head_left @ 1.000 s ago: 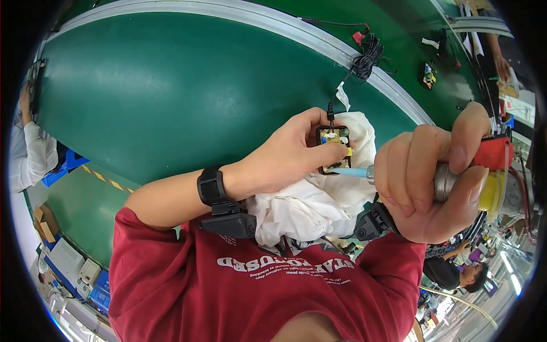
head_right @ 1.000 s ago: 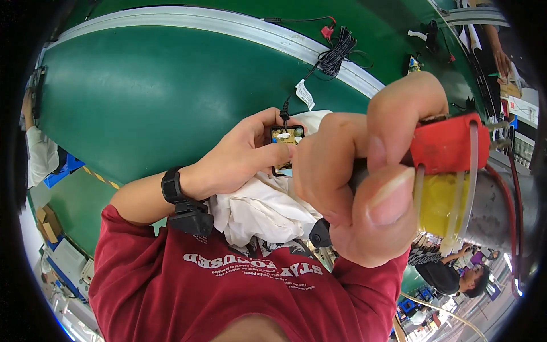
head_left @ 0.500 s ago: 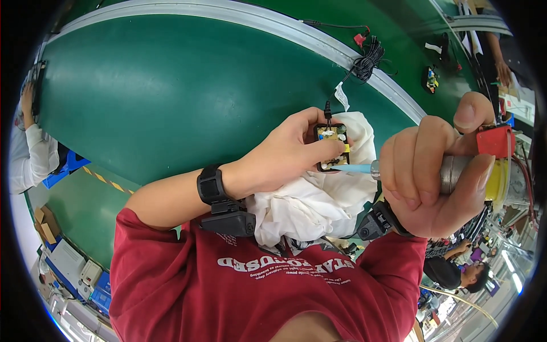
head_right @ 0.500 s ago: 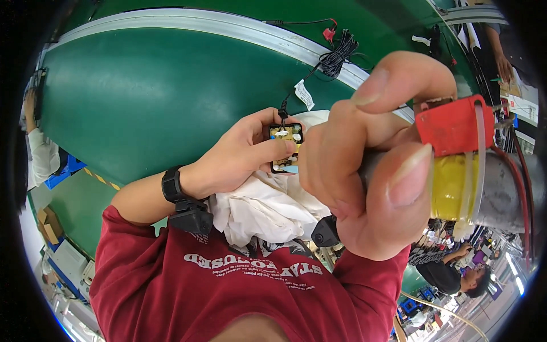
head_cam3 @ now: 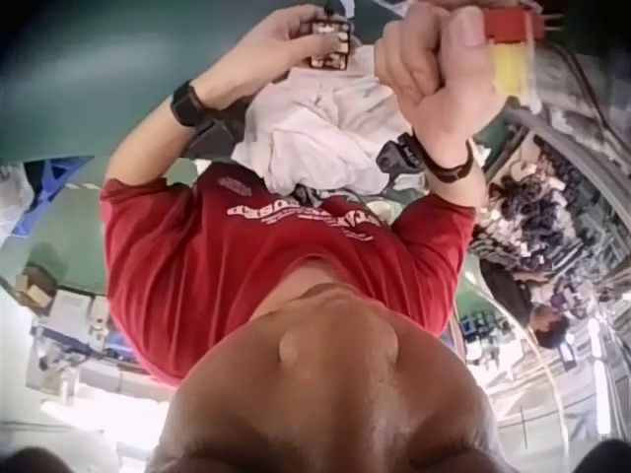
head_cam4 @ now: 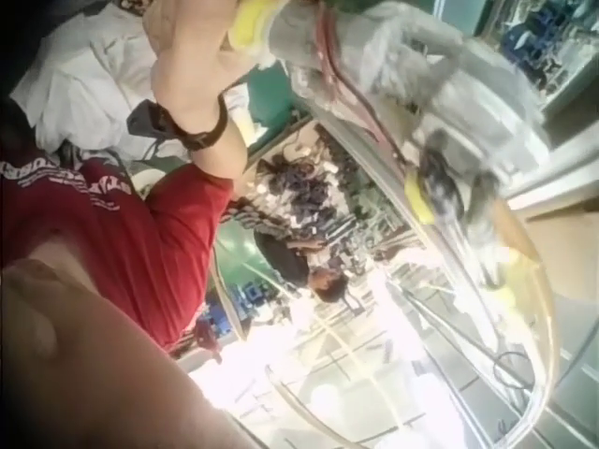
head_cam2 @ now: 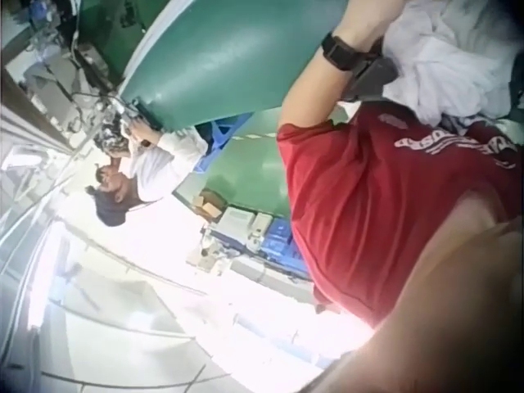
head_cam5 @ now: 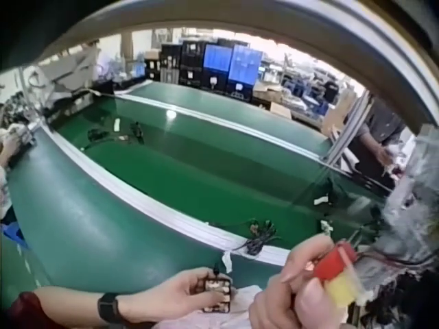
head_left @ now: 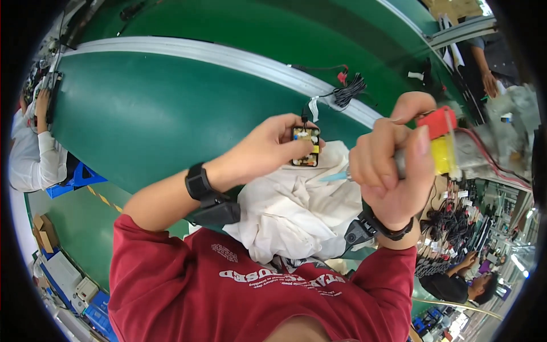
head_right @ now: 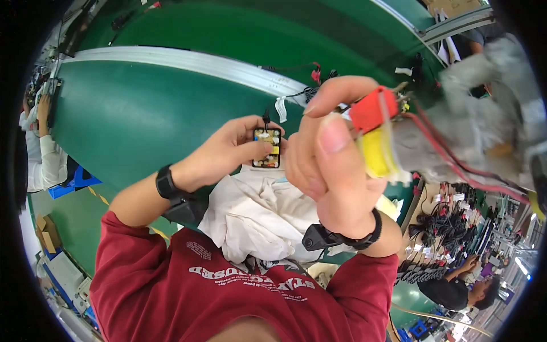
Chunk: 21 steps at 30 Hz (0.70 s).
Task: The person applies a substance to circuit boards using a handheld dispenser and places them on a conveyor belt. This process is repeated for several units, which are picked up from the belt and returned to it after the application.
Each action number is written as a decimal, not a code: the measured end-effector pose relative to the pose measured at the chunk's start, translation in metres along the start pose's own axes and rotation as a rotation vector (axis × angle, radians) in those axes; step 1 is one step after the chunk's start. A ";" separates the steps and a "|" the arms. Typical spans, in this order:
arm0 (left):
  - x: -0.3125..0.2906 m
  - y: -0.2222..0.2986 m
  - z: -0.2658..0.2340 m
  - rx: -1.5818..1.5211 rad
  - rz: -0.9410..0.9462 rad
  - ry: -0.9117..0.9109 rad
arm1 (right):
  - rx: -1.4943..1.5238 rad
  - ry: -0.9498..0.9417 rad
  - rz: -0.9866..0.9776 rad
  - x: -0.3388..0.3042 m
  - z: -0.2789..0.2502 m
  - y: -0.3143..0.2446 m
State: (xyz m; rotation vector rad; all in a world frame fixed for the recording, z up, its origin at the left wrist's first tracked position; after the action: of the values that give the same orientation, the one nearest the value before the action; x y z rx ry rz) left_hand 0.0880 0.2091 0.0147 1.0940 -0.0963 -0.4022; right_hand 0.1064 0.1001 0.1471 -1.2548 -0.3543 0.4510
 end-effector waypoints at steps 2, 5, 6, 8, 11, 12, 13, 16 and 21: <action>0.015 0.028 -0.002 0.076 0.045 -0.068 | 0.006 0.011 -0.006 0.001 0.004 0.000; 0.069 0.065 0.001 0.181 0.139 -0.129 | -0.013 0.021 0.019 0.000 0.006 0.002; 0.091 0.075 0.006 0.196 0.171 -0.174 | -0.020 0.024 0.023 0.000 0.007 0.003; 0.135 0.096 0.017 0.241 0.245 -0.228 | 0.015 -0.012 0.029 -0.001 0.008 0.005; 0.180 0.139 0.048 0.319 0.508 -0.260 | -0.003 -0.016 -0.004 -0.003 0.006 0.007; 0.187 0.155 0.053 0.365 0.604 -0.247 | -0.009 -0.011 -0.005 -0.003 0.007 0.007; 0.195 0.168 0.059 0.405 0.697 -0.246 | -0.011 0.000 -0.019 -0.003 0.006 0.005; 0.192 0.193 0.060 0.256 0.771 -0.316 | 0.147 0.038 0.020 -0.004 0.003 0.007; 0.193 0.132 -0.021 0.415 0.491 -0.052 | 0.114 0.023 0.013 0.001 0.003 0.008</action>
State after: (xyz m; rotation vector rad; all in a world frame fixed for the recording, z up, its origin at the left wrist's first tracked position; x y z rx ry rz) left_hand 0.3073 0.2089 0.0974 1.4180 -0.5019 0.0377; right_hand 0.1043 0.1050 0.1405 -1.1507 -0.2977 0.4614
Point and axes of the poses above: each hand's wrist, its own x-axis towards the middle knuckle, its own z-axis out of the palm, y = z × x, the point moved 6 cm from there along x, towards the middle knuckle, and after that the axes turned 9 degrees about z, right-handed, at the moved point
